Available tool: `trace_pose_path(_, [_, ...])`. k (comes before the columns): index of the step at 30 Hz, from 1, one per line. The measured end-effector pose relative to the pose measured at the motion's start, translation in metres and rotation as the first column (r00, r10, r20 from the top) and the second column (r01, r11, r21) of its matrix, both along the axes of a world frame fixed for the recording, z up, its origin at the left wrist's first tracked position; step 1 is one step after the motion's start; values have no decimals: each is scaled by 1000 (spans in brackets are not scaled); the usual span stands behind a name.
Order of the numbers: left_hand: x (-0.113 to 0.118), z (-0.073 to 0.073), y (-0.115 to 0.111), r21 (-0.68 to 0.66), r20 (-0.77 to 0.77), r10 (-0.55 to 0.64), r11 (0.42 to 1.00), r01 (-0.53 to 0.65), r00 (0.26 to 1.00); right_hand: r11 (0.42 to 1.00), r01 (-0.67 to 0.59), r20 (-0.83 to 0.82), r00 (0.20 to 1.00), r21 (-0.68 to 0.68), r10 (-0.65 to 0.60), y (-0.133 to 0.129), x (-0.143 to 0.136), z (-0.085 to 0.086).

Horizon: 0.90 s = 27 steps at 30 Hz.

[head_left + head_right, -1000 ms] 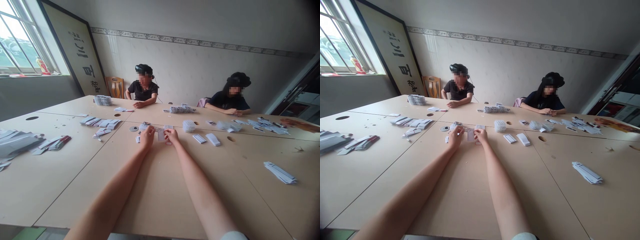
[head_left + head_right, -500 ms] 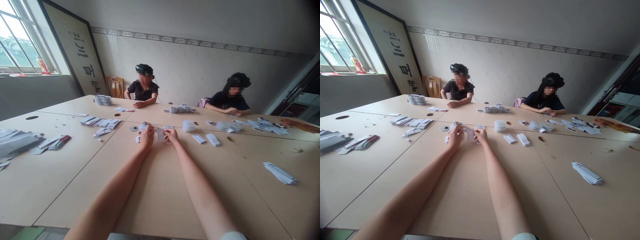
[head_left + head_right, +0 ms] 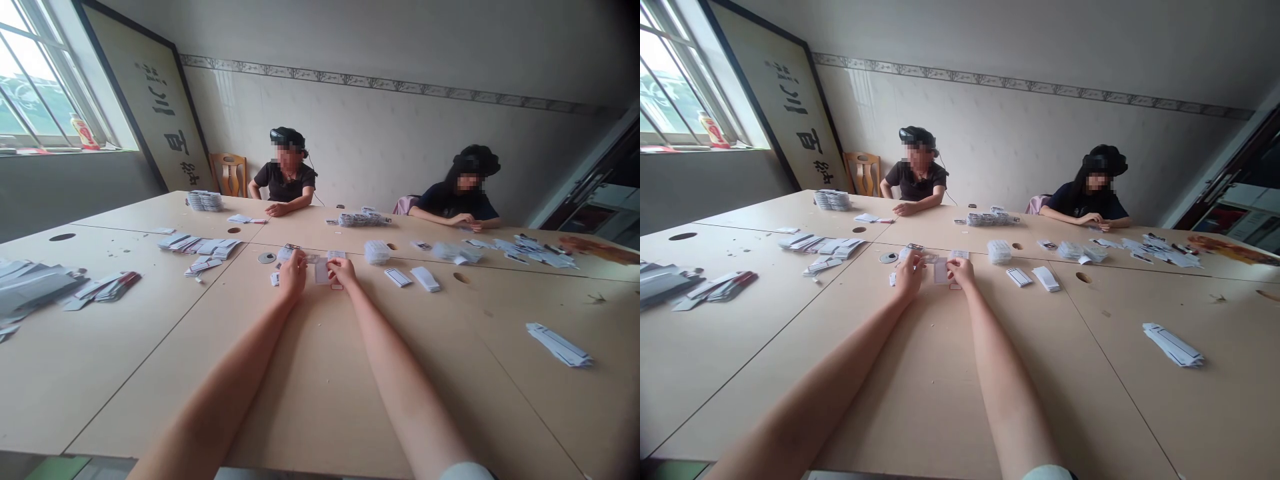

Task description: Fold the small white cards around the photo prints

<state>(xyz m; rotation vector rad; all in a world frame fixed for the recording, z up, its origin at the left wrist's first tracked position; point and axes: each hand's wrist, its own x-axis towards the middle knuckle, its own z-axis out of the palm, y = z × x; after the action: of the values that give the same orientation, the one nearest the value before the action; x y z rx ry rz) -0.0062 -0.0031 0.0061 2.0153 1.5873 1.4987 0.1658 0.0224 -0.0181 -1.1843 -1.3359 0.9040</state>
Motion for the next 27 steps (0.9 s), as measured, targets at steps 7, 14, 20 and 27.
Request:
trace_pose_path(7, [-1, 1, -1, -7, 19, -12, 1000, 12, 1000, 1000, -5, -9, 1000, 11, 5, 1, 0, -1])
trace_pose_path(14, [0, 3, -3, -5, 50, -33, 999, 33, 998, 1000, -6, -21, 1000, 13, 6, 3, 0, -2])
trace_pose_path(20, [-1, 2, -3, -22, 50, -47, 999, 48, 998, 1000, -11, -27, 1000, 8, 12, 2, 0, -1])
trace_pose_path(27, [-2, 3, 0, -46, 128, -20, 999, 26, 992, 1000, 22, -39, 999, -19, -23, -1, 1, 1])
